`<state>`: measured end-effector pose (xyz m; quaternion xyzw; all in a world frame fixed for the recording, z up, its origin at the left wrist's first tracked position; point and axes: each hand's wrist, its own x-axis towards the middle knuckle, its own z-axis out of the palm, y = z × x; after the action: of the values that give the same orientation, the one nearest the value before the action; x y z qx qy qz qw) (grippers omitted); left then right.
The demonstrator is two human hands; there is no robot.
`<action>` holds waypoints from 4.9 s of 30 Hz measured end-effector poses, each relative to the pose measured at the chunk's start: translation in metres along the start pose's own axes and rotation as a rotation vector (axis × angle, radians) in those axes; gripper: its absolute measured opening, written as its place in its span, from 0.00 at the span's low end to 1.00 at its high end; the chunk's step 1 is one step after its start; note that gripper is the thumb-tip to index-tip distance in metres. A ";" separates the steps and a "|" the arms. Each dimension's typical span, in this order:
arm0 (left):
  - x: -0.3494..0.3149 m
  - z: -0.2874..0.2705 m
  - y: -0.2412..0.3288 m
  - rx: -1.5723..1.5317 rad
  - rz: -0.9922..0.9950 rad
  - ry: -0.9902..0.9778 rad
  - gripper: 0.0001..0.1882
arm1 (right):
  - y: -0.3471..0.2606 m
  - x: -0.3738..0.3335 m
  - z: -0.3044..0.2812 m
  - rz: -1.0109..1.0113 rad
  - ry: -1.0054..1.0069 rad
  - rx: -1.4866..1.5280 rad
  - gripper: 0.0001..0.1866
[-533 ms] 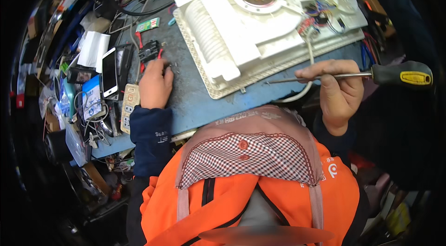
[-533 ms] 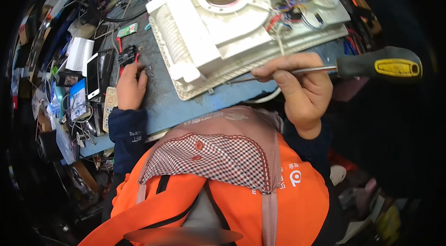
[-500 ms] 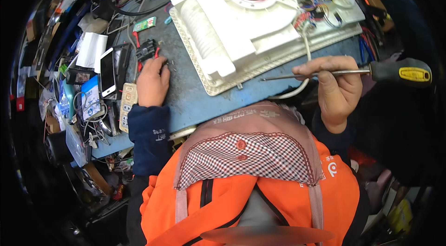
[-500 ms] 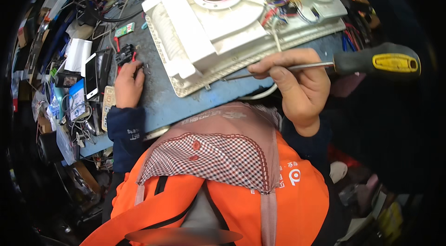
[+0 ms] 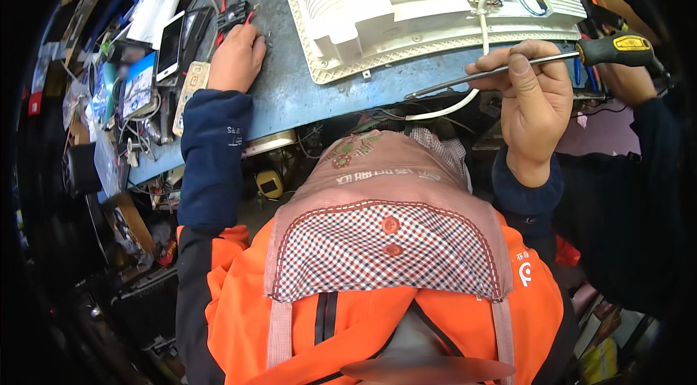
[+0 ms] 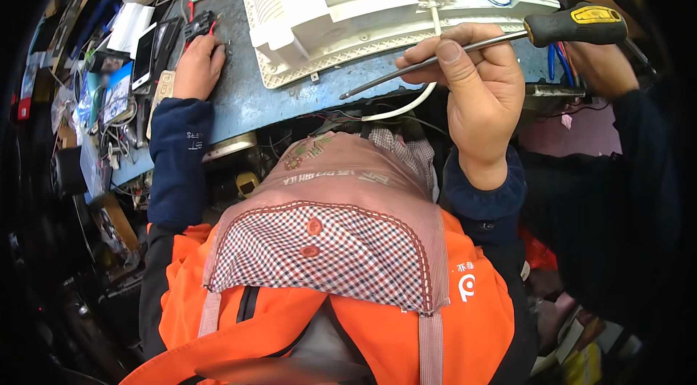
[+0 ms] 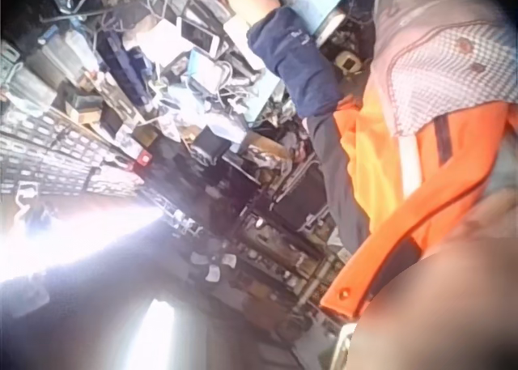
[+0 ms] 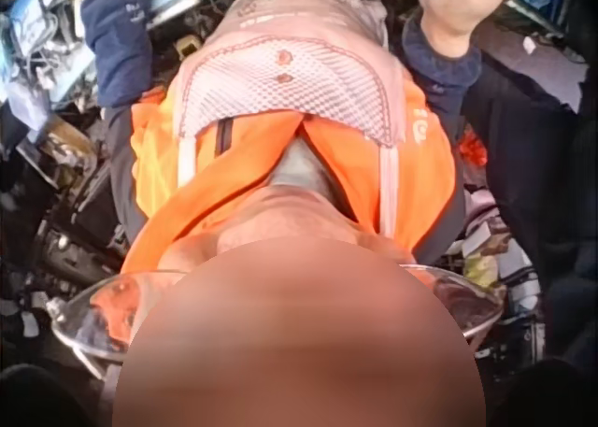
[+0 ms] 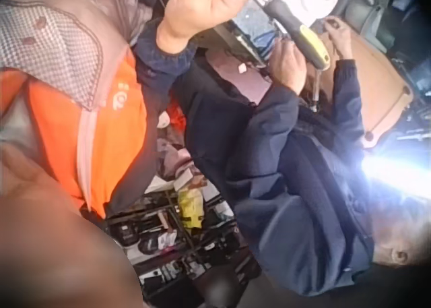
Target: The person uses pliers to adjust a white plastic fan housing, then places it into a white appliance casing. They align the casing, flip it over, and use a screwdriver to fasten screws along the edges.
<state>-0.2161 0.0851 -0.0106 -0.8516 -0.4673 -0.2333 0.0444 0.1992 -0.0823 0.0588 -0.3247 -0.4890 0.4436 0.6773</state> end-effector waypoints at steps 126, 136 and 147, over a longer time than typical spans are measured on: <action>0.050 0.030 0.265 -0.808 0.194 0.231 0.15 | -0.017 0.033 -0.010 -0.283 0.002 -0.330 0.09; 0.069 0.053 0.291 -0.817 0.313 0.238 0.16 | -0.034 0.027 -0.046 -0.214 0.066 -0.301 0.10; 0.112 0.105 0.316 -0.445 0.170 0.292 0.17 | 0.000 0.071 -0.085 -0.234 0.034 -0.565 0.07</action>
<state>0.1301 0.0259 -0.0093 -0.8339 -0.3203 -0.4457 -0.0576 0.2891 -0.0174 0.0586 -0.4491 -0.6157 0.2036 0.6146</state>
